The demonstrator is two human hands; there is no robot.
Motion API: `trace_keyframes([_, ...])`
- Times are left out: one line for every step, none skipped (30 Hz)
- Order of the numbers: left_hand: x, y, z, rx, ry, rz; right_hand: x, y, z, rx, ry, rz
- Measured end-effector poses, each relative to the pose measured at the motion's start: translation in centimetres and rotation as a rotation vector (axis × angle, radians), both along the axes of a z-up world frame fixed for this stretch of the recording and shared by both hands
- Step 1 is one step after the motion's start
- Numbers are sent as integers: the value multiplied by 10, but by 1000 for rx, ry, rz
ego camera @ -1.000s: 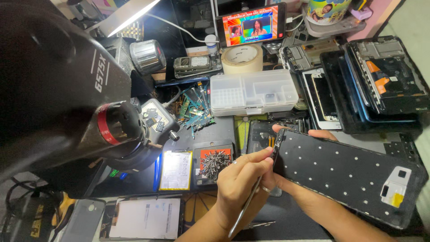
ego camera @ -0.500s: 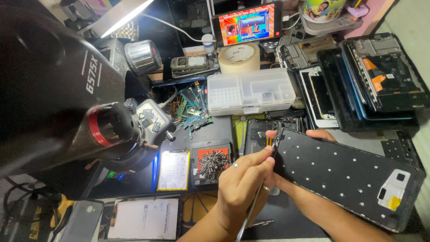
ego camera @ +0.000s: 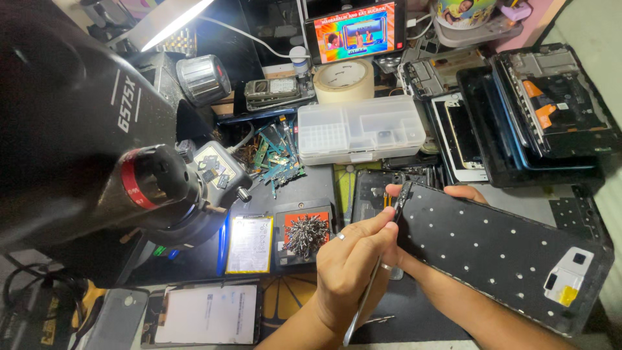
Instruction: The person uses a metal spudger to pry and separate the screen assembly from the phone chassis, then removes the battery and continues to work on the internal components of a smartphone.
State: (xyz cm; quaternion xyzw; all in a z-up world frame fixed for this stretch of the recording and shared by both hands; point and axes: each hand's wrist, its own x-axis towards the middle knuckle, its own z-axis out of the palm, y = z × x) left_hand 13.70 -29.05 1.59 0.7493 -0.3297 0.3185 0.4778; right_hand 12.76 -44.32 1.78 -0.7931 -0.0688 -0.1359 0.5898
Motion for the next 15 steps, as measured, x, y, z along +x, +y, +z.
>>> trace_keyframes([0,0,0,-5,6,-1,0,1,1,5,-11,-7])
trace_keyframes([0,0,0,-9,12,-1,-1,1,2,10,-22,-13])
trace_keyframes([0,0,0,-13,18,-2,-1,1,2,15,-33,-20])
trace_keyframes([0,0,0,-14,16,-2,-1,1,2,44,-42,-5])
trace_keyframes([0,0,0,-15,15,-3,-1,1,1,73,-50,10])
trace_keyframes([0,0,-1,-15,14,-4,-1,2,0,102,-58,24])
trace_keyframes([0,0,0,-15,16,3,0,2,-1,120,-65,32])
trace_keyframes([1,0,0,-15,18,10,0,3,-2,138,-73,40])
trace_keyframes([0,0,0,-15,21,14,0,3,-4,156,-78,45])
trace_keyframes([1,-1,-1,-13,16,17,0,2,-5,124,-41,36])
trace_keyframes([1,-1,-1,-11,12,22,0,1,-6,93,-4,30])
trace_keyframes([1,-1,-1,-8,8,27,-1,0,-7,62,33,24])
trace_keyframes([1,-1,-1,-9,-4,34,-1,1,-8,117,9,30])
trace_keyframes([2,-2,-1,-10,-15,40,-1,2,-9,172,-14,36])
trace_keyframes([2,-2,-1,-11,-25,48,-2,3,-11,228,-36,44])
